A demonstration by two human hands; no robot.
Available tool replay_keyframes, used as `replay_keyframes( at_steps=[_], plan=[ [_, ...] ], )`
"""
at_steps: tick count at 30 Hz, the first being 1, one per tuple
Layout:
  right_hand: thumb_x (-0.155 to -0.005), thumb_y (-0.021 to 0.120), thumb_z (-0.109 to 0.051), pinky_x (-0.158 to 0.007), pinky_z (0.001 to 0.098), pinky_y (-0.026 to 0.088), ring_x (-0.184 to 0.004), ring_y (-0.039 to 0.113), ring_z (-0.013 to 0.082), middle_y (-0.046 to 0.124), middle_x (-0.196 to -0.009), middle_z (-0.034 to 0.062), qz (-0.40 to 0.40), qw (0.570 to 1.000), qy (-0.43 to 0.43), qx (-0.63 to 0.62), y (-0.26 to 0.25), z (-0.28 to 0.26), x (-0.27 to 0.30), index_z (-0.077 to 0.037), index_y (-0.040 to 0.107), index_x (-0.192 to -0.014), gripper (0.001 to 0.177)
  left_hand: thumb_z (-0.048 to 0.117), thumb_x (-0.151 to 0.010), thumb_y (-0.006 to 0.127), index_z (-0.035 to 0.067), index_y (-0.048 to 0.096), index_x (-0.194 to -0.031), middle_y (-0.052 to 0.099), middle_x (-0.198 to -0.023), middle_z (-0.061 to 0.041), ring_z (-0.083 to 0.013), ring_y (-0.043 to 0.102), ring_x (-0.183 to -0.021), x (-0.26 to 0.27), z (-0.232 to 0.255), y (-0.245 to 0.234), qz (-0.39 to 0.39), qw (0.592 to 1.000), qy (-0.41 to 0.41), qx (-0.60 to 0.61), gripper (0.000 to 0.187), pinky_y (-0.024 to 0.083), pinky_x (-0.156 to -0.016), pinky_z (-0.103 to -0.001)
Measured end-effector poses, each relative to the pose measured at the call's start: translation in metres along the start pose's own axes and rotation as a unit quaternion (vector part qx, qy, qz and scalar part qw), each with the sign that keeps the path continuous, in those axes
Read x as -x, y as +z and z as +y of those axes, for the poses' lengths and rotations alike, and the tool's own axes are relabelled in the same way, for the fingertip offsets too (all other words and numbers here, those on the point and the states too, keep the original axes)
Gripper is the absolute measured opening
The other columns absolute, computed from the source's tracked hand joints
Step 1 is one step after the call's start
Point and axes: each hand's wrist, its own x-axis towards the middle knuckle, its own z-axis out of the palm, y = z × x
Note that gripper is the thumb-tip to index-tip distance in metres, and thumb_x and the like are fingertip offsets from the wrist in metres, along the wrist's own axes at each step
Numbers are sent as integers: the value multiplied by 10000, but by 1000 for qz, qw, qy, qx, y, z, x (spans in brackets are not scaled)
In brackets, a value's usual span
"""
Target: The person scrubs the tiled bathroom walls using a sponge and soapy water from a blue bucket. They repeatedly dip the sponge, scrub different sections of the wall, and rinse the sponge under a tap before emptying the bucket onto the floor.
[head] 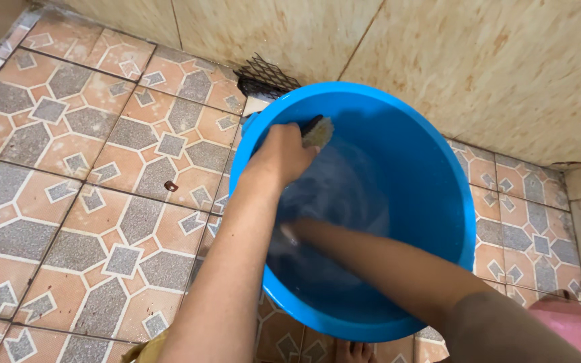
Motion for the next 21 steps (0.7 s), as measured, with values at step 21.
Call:
replay_keyframes(
  at_steps=[21],
  plan=[
    [-911,620,-235,-815,422,593,-980,720,140,746,-1061,-22,-17,973,196,120,-11,53,80,-221,674,-1220,314,336,-829,790,-51,714,-1119,673,-1145,-313,-420,646,-1137,-1,-1,3,-10,1000,6,-12,489,508,-988,-469]
  ],
)
